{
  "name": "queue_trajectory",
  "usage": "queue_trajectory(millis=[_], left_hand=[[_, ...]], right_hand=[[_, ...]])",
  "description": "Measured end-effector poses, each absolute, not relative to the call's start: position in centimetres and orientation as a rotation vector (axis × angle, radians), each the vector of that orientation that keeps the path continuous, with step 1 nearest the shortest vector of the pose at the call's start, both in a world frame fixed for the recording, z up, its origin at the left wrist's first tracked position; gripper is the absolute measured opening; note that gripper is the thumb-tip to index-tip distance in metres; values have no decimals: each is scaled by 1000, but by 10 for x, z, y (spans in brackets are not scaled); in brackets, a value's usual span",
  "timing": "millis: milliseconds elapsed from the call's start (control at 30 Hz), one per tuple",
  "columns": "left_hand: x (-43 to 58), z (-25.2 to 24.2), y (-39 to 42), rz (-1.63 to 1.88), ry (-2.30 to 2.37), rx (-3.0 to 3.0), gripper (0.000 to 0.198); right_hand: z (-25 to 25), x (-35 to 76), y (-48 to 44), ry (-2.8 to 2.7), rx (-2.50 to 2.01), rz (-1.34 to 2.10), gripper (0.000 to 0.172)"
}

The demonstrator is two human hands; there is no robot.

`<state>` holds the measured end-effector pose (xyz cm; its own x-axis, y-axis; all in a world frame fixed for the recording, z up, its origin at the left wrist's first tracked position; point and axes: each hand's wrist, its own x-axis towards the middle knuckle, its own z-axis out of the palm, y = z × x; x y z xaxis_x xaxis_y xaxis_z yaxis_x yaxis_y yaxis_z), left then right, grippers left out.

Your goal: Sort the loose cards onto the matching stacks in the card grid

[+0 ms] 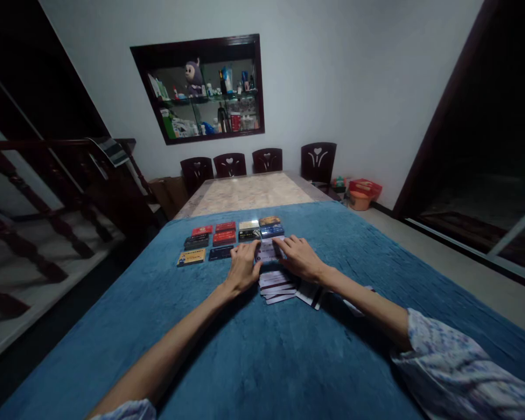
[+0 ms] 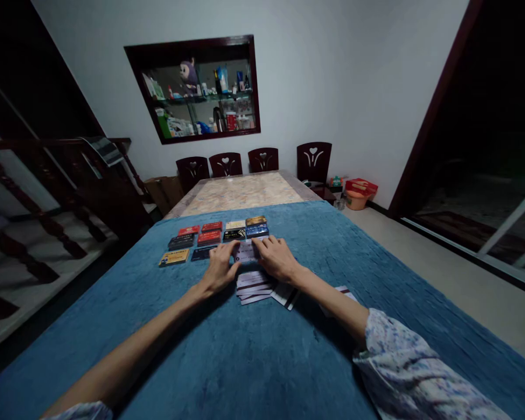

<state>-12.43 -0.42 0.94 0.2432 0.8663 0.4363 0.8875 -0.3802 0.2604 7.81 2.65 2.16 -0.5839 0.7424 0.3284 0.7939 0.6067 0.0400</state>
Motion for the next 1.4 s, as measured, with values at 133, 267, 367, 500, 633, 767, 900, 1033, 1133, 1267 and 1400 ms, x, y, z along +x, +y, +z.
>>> queue_trajectory(millis=[133, 267, 367, 500, 633, 767, 900, 1033, 1133, 1267, 1400], left_hand=[[-112, 18, 16, -725, -1831, -2424, 50], [-103, 19, 33, -685, -1910, -2376, 45], [-100, 19, 45, -647, -1949, -2377, 41], [-97, 18, 56, -551, -1987, -2408, 35], [-95, 18, 61, -475, -2035, -2411, 31], [-96, 14, 66, -449, -2070, -2436, 28], [-100, 8, 72, -478, -2097, -2459, 25], [-102, 6, 74, -499, -2106, -2461, 25], [-101, 8, 73, -518, -2127, -2455, 26], [-98, 10, 71, -551, -2162, -2437, 26], [-98, 7, 74, -596, -2153, -2434, 26]], right_hand=[[33, 83, 44, -2601, -1335, -280, 57], [39, 85, 64, -2650, -1412, -251, 50], [40, 83, 78, -2683, -1470, -201, 49], [39, 78, 93, -2730, -1533, -119, 46], [37, 74, 104, -2771, -1565, -44, 43], [33, 72, 113, -2790, -1571, -19, 38], [30, 74, 120, -2820, -1578, 4, 38], [29, 77, 123, -2822, -1550, 45, 37], [27, 78, 124, -2800, -1548, 72, 39], [23, 80, 128, -2763, -1558, 133, 46], [22, 82, 133, -2743, -1557, 157, 46]])
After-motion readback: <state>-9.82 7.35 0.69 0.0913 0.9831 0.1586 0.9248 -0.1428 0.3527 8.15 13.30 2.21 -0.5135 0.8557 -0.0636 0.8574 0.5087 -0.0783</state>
